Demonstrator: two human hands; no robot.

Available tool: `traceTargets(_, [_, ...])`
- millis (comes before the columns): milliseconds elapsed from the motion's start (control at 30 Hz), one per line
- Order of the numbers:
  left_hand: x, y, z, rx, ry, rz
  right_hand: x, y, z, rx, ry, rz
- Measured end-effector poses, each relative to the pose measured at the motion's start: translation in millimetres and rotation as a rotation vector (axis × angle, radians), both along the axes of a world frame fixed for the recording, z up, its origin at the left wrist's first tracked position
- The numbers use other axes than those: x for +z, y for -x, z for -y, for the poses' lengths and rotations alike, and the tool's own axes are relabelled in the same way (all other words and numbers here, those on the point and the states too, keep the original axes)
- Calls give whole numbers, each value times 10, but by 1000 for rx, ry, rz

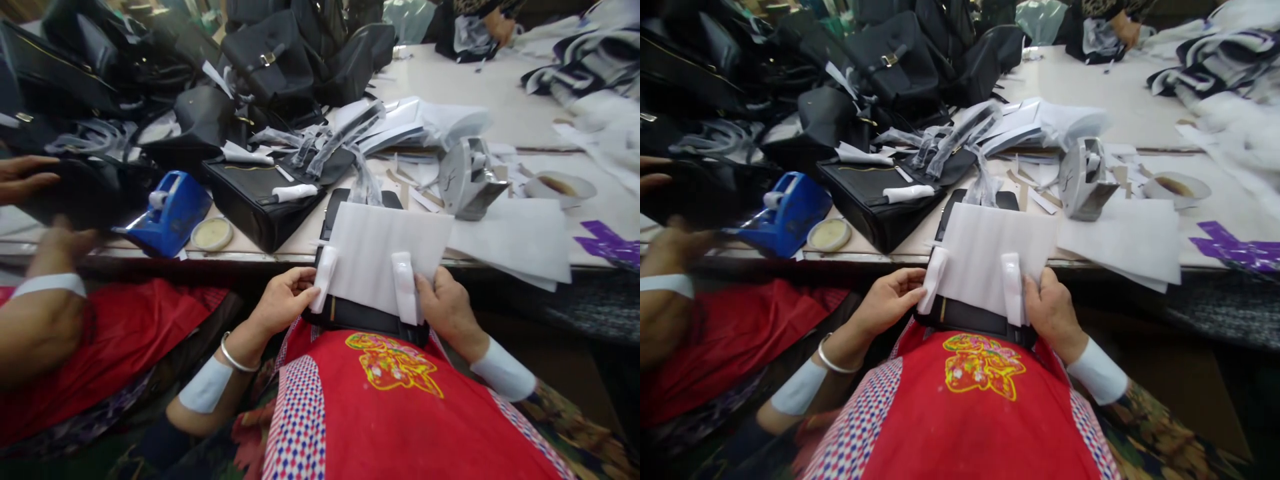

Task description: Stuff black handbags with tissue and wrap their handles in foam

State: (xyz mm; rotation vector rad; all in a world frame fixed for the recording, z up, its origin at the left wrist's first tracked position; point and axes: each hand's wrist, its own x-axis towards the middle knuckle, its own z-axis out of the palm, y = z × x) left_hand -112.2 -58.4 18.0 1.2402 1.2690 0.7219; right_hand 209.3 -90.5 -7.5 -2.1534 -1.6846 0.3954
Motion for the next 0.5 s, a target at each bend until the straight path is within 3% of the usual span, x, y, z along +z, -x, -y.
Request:
traceTargets(133, [20, 27, 41, -28, -31, -76, 42, -69, -27, 264, 130, -62])
traceTargets(267, [-50, 17, -36, 56, -133, -252, 78, -146, -99, 445, 227, -42])
traceTargets(367, [-113, -2, -95, 37, -183, -435, 109, -116, -110, 437, 320, 172])
traceTargets(500, [-134, -20, -112, -58, -175, -505, 177, -28, -67, 337, 417, 331])
